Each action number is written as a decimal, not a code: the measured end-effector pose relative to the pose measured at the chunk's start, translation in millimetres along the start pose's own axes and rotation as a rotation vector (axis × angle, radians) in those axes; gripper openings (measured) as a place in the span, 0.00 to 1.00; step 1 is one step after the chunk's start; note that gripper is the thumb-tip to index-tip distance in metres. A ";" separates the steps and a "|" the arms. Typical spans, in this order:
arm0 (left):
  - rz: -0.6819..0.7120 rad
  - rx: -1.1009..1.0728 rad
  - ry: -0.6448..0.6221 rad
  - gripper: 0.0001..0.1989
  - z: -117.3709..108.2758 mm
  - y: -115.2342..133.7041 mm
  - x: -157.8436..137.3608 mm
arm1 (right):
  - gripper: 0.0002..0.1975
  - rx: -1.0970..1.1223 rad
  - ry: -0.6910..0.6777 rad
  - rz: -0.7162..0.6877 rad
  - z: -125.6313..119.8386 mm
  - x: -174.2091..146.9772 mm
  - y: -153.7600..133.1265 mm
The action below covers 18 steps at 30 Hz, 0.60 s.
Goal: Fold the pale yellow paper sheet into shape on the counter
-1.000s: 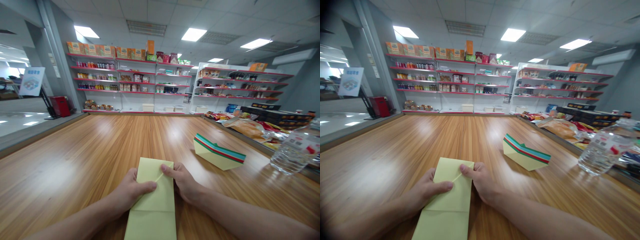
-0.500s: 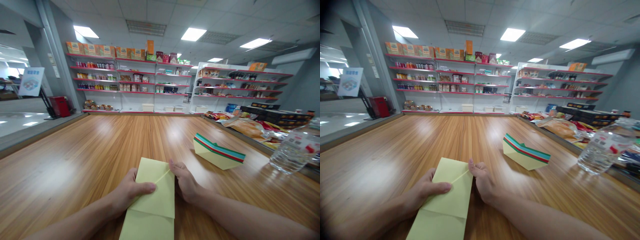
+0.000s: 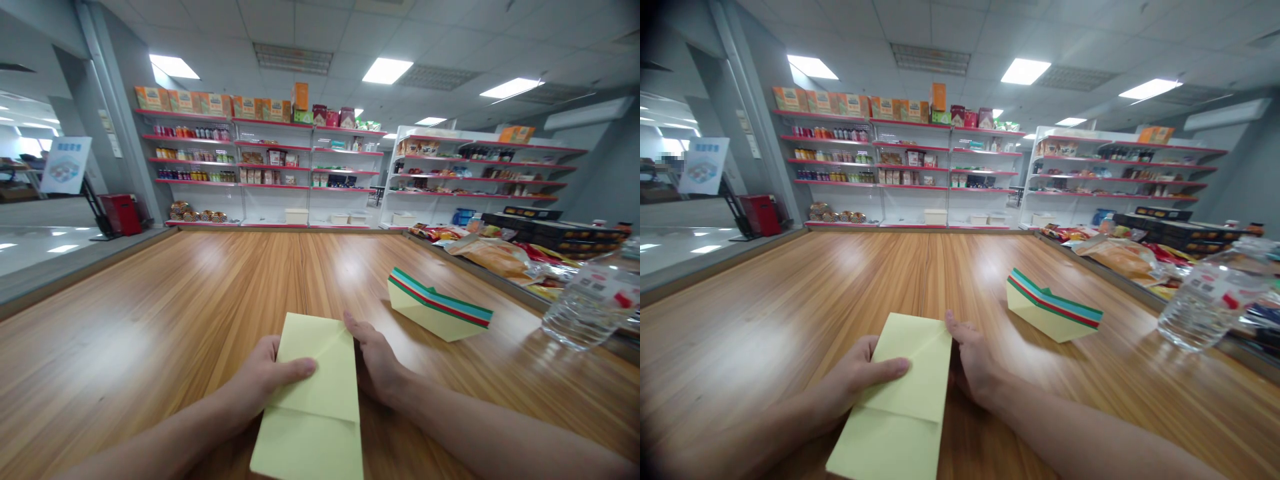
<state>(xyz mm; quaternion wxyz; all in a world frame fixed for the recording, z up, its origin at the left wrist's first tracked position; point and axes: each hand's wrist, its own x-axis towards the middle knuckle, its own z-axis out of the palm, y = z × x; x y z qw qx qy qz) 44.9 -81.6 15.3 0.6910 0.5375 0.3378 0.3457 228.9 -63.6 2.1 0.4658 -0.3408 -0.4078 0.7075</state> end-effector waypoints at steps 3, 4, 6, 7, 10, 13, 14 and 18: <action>0.092 0.134 0.141 0.17 2.7 -4.2 2.9 | 0.27 0.032 0.012 -0.012 1.7 -0.1 -3.5; 0.117 0.160 0.176 0.17 2.9 -5.4 3.6 | 0.27 0.025 0.021 -0.037 1.4 0.0 -3.4; 0.143 0.178 0.233 0.18 2.3 -6.7 4.7 | 0.26 -0.034 0.011 -0.111 0.3 -0.1 -1.9; 0.153 0.176 0.263 0.18 1.7 -6.7 5.1 | 0.25 -0.088 -0.021 -0.149 -0.3 -0.5 -0.9; 0.202 0.175 0.366 0.18 0.3 -5.1 5.7 | 0.22 -0.287 -0.203 -0.188 -0.1 -2.5 1.2; 0.212 0.282 0.429 0.24 0.2 -3.0 5.5 | 0.21 -0.377 -0.280 -0.175 2.0 -4.1 1.8; 0.240 0.371 0.463 0.26 -0.1 -2.7 5.4 | 0.21 -0.383 -0.271 -0.174 2.6 -4.2 1.9; 0.650 0.979 0.767 0.27 -4.0 -3.5 5.0 | 0.21 -0.395 -0.209 -0.166 3.3 -3.5 2.9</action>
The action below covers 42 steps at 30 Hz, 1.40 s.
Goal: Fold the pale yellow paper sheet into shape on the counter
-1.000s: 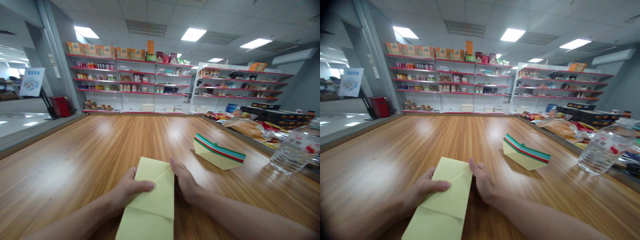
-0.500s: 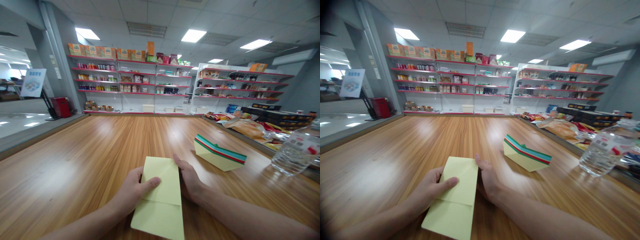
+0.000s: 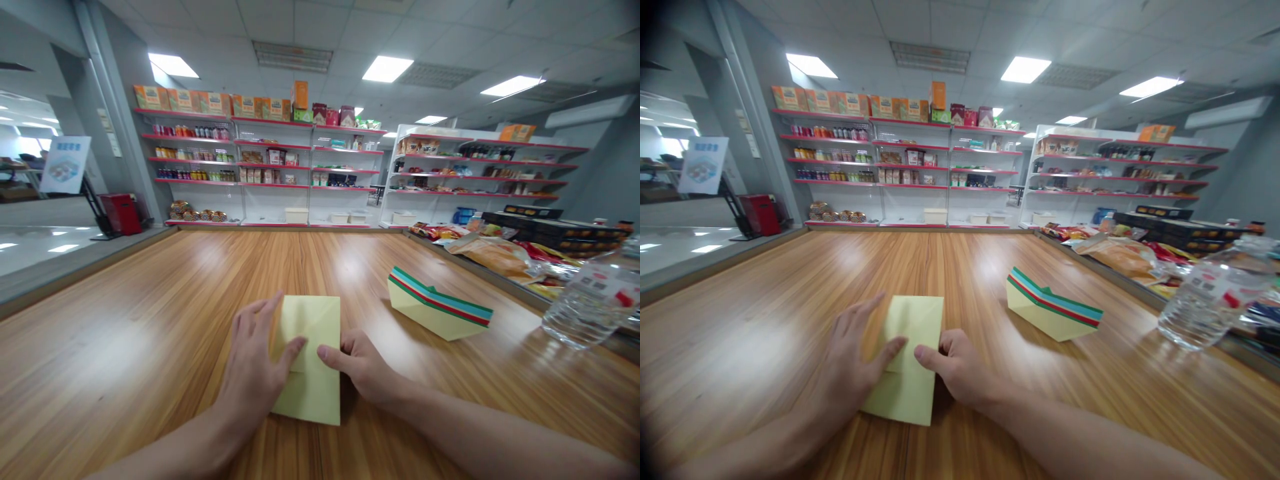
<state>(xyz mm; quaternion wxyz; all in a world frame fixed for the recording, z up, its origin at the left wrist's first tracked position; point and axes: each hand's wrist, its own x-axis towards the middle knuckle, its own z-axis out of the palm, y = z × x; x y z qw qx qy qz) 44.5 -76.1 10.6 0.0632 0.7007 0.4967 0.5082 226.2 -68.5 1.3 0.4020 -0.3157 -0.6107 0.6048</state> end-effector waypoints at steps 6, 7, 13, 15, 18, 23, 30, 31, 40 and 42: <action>0.411 0.222 -0.233 0.21 -2.9 -0.2 -7.2 | 0.20 -0.027 0.036 -0.059 -3.2 -1.0 3.7; 0.391 0.211 -0.298 0.23 -2.8 1.2 -9.4 | 0.21 -0.049 0.034 -0.060 -4.4 -1.2 4.3; 0.269 0.032 -0.524 0.32 0.3 6.4 -20.1 | 0.21 -0.115 0.011 -0.107 -8.9 -0.5 7.5; 0.238 -0.022 -0.565 0.33 0.8 5.6 -20.7 | 0.21 -0.125 0.006 -0.120 -8.8 0.0 8.5; 0.181 -0.101 -0.594 0.33 0.3 4.6 -19.5 | 0.21 -0.136 -0.014 -0.124 -8.2 0.1 8.9; 0.033 -0.167 -0.611 0.34 -0.8 6.1 -17.3 | 0.20 -0.156 -0.022 -0.142 -7.5 -0.7 6.4; -0.050 -0.122 -0.624 0.34 0.3 6.0 -15.7 | 0.15 -0.076 -0.059 -0.144 -5.9 -1.9 5.3; -0.055 -0.118 -0.610 0.32 0.4 5.8 -15.4 | 0.15 -0.050 -0.078 -0.144 -5.1 -2.0 5.0; -0.054 -0.151 -0.479 0.15 -1.9 19.3 -8.8 | 0.12 0.048 -0.154 -0.166 2.0 -1.0 -2.0; -0.092 -0.198 -0.475 0.15 -3.0 20.3 -8.5 | 0.12 0.054 -0.163 -0.180 3.4 -0.9 -3.5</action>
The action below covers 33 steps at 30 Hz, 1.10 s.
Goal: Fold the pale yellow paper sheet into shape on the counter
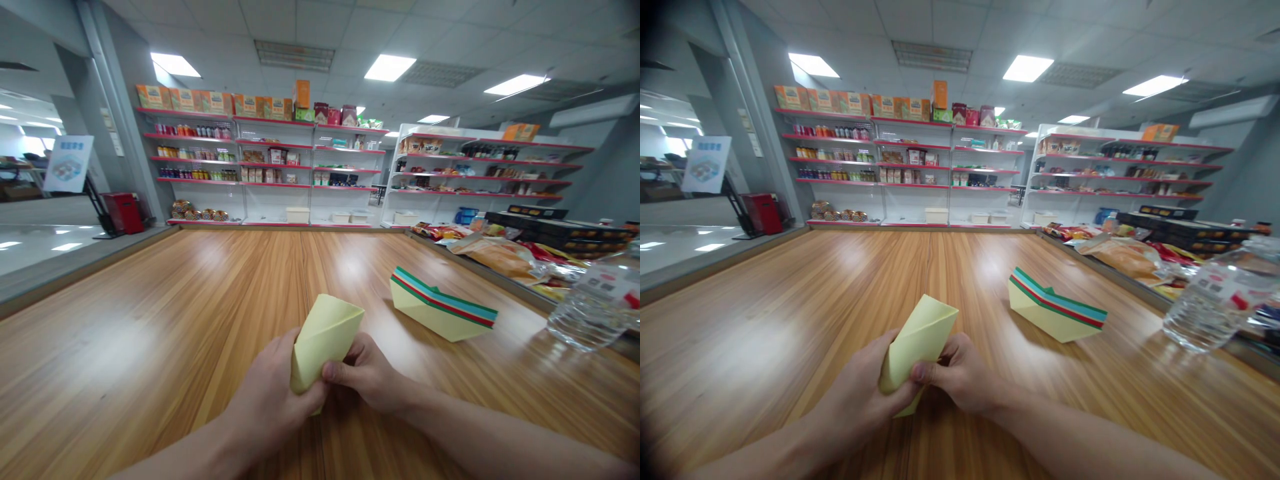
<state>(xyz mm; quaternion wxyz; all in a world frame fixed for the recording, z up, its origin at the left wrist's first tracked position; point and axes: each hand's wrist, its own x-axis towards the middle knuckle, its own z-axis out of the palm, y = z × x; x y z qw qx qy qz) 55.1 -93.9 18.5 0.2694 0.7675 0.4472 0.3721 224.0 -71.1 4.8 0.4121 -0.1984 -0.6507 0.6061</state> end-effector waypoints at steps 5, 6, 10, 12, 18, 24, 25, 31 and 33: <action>-0.105 -0.106 -0.104 0.16 -0.9 -5.1 -0.9 | 0.15 0.000 0.006 0.046 -1.6 -1.2 4.2; -0.120 -0.124 -0.115 0.16 -0.8 -6.0 -0.4 | 0.15 -0.005 0.018 0.069 -2.7 -1.9 5.9; -0.140 -0.264 -0.197 0.15 -1.3 -3.4 3.2 | 0.15 -0.017 0.053 0.107 -5.8 -3.7 9.7; -0.132 -0.359 -0.249 0.14 -2.5 0.9 4.8 | 0.15 -0.014 0.056 0.110 -5.5 -3.7 8.9; -0.137 -0.436 -0.242 0.14 -1.4 1.9 4.6 | 0.16 -0.041 0.087 0.131 -2.9 -4.5 4.5; -0.287 -0.556 0.047 0.19 0.9 -16.3 10.3 | 0.14 -0.058 0.292 0.054 -7.2 -2.0 7.8; -0.316 -0.634 0.047 0.19 0.2 -18.8 11.9 | 0.14 -0.055 0.320 0.045 -8.0 -1.1 8.4; -0.369 -0.813 0.015 0.18 -3.7 -26.2 15.6 | 0.16 -0.058 0.370 0.076 -9.9 2.4 10.1; -0.362 -0.795 0.034 0.18 -3.5 -27.2 15.4 | 0.17 -0.076 0.383 0.096 -10.5 3.3 10.7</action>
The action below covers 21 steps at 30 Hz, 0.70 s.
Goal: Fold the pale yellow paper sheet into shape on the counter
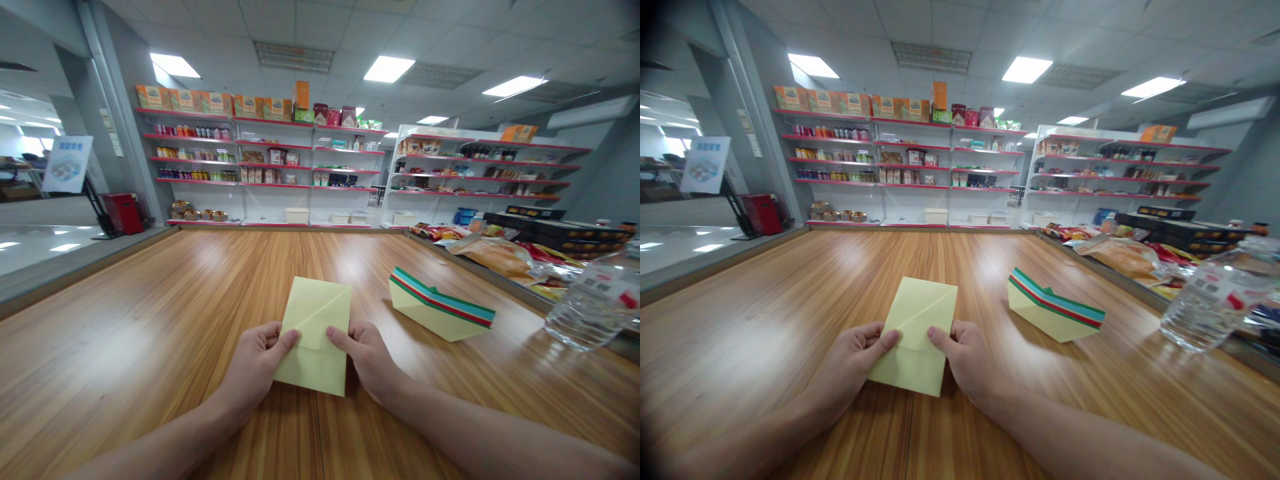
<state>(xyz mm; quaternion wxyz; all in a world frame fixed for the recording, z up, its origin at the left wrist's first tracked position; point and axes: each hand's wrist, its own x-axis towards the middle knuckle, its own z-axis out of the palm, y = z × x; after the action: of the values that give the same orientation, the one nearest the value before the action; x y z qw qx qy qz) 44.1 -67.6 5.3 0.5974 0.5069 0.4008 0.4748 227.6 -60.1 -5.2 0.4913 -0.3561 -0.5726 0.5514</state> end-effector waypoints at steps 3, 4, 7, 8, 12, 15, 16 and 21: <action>0.021 0.007 0.035 0.17 -0.2 -2.1 1.3 | 0.18 -0.029 0.011 0.024 -0.9 1.6 1.2; 0.027 0.001 0.047 0.17 -0.3 -3.1 2.0 | 0.18 -0.028 0.015 0.026 -1.3 2.0 1.6; 0.038 -0.045 0.083 0.16 -1.1 -6.3 4.0 | 0.20 0.010 0.020 0.023 -2.4 2.3 2.0; 0.037 -0.069 0.088 0.16 -1.6 -7.4 4.4 | 0.20 0.020 0.018 0.022 -2.6 2.0 1.8; 0.002 -0.142 0.087 0.17 -2.6 -8.7 4.3 | 0.22 0.031 0.011 0.027 -2.0 0.2 1.0; -0.012 -0.167 0.092 0.17 -1.7 -6.5 3.9 | 0.23 0.068 0.000 0.033 -0.5 -0.9 0.0; -0.015 -0.173 0.096 0.17 -1.2 -5.5 4.0 | 0.23 0.076 -0.005 0.033 0.0 -1.2 -0.5; -0.037 -0.196 0.111 0.18 0.7 -2.1 4.3 | 0.19 -0.035 -0.052 -0.003 0.5 -2.9 -4.7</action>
<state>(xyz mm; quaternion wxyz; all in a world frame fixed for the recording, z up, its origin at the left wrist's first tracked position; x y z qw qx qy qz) 46.1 -63.7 3.4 0.6296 0.4115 0.3944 0.5280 228.5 -63.7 -1.0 0.4707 -0.3494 -0.5952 0.5496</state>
